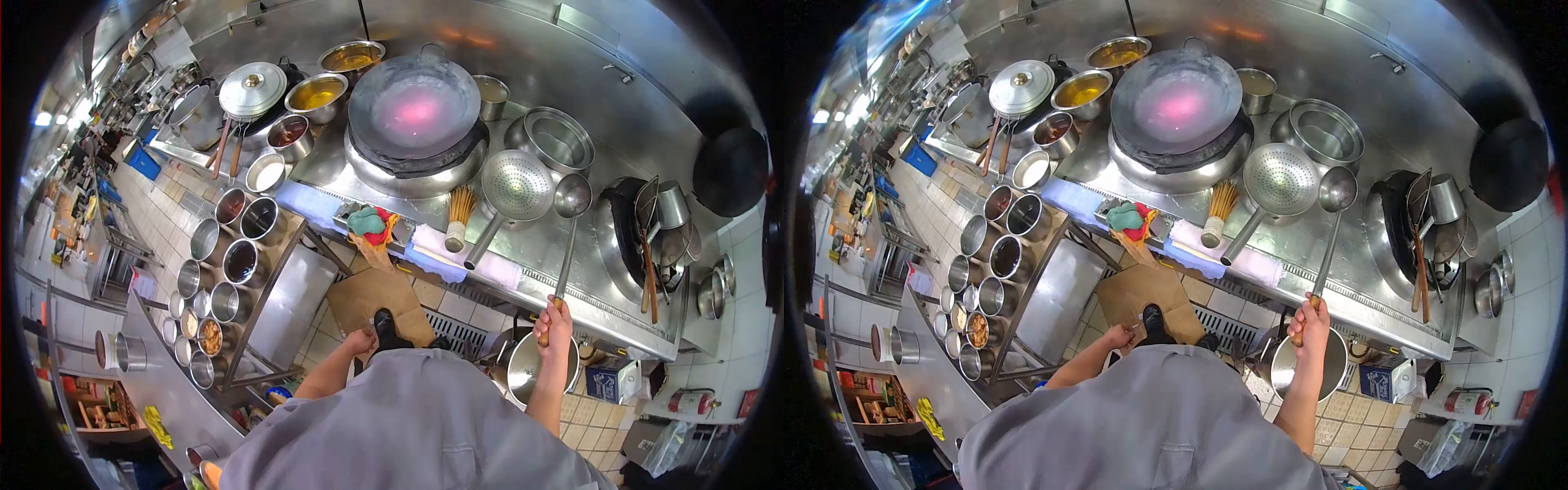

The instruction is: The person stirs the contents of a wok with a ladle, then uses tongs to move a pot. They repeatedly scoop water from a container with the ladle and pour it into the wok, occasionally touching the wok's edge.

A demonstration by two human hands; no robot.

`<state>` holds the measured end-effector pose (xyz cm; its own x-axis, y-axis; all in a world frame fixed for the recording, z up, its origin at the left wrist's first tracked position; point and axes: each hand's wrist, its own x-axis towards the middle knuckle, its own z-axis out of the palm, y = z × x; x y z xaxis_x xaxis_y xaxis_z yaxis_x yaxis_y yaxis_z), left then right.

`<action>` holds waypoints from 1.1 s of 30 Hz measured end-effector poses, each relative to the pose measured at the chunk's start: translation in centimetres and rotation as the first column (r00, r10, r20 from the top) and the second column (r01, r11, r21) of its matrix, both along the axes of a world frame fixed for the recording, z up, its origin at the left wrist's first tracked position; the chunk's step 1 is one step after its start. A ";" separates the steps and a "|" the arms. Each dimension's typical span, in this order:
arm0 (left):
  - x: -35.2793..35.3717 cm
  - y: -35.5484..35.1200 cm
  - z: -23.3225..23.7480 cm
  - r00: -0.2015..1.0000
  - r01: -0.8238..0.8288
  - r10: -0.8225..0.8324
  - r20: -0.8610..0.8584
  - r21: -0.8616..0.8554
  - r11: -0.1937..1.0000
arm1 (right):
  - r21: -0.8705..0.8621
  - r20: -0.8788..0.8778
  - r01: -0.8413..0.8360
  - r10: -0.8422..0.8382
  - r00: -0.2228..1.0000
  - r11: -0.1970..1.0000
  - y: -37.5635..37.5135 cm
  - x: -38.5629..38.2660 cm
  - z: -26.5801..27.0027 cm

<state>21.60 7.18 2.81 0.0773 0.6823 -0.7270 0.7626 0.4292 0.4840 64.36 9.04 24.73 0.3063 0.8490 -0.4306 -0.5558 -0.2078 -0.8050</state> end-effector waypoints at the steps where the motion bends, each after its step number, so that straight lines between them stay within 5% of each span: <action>1: 0.0 -0.1 -0.1 1.000 -0.011 0.010 -0.005 -0.002 1.000 | -0.003 0.000 0.001 -0.001 1.000 1.000 0.0 -0.1 0.0; 6: -1.0 -0.8 -3.8 1.000 -0.010 0.011 0.019 -0.055 0.998 | -0.034 0.032 0.001 0.000 1.000 0.999 0.1 -0.5 0.6; 19: -0.3 0.8 -0.8 0.999 -0.016 0.017 0.042 -0.026 1.000 | -0.022 0.080 -0.038 0.040 0.996 0.999 0.6 -0.7 1.0; 26: -1.2 0.6 -7.3 0.914 0.403 -0.395 -0.088 0.107 0.909 | -0.065 0.182 -0.044 0.055 0.982 0.997 -1.1 -0.4 2.0; 28: -0.6 1.3 -8.4 0.643 0.754 -0.671 -0.370 0.153 0.639 | -0.120 0.240 -0.056 0.084 0.967 0.991 -1.7 -0.2 1.9; 29: 0.3 2.0 -7.2 0.639 0.760 -0.675 -0.369 0.162 0.630 | -0.114 0.247 -0.045 0.072 0.966 0.992 -2.1 -0.2 2.0; 31: 2.2 3.2 -4.7 0.823 0.542 -0.494 -0.280 0.129 0.830 | -0.173 0.327 -0.052 0.107 0.939 0.984 -3.0 -0.2 2.7; 33: 3.1 4.5 -5.9 0.832 0.538 -0.486 -0.268 0.173 0.825 | -0.226 0.376 -0.070 0.153 0.914 0.972 -3.9 0.1 3.1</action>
<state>24.66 11.66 -3.09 0.3319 0.7346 -0.5917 0.9315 -0.1563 0.3285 64.46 5.11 27.84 0.3931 0.7940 -0.4637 -0.1713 -0.4322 -0.8854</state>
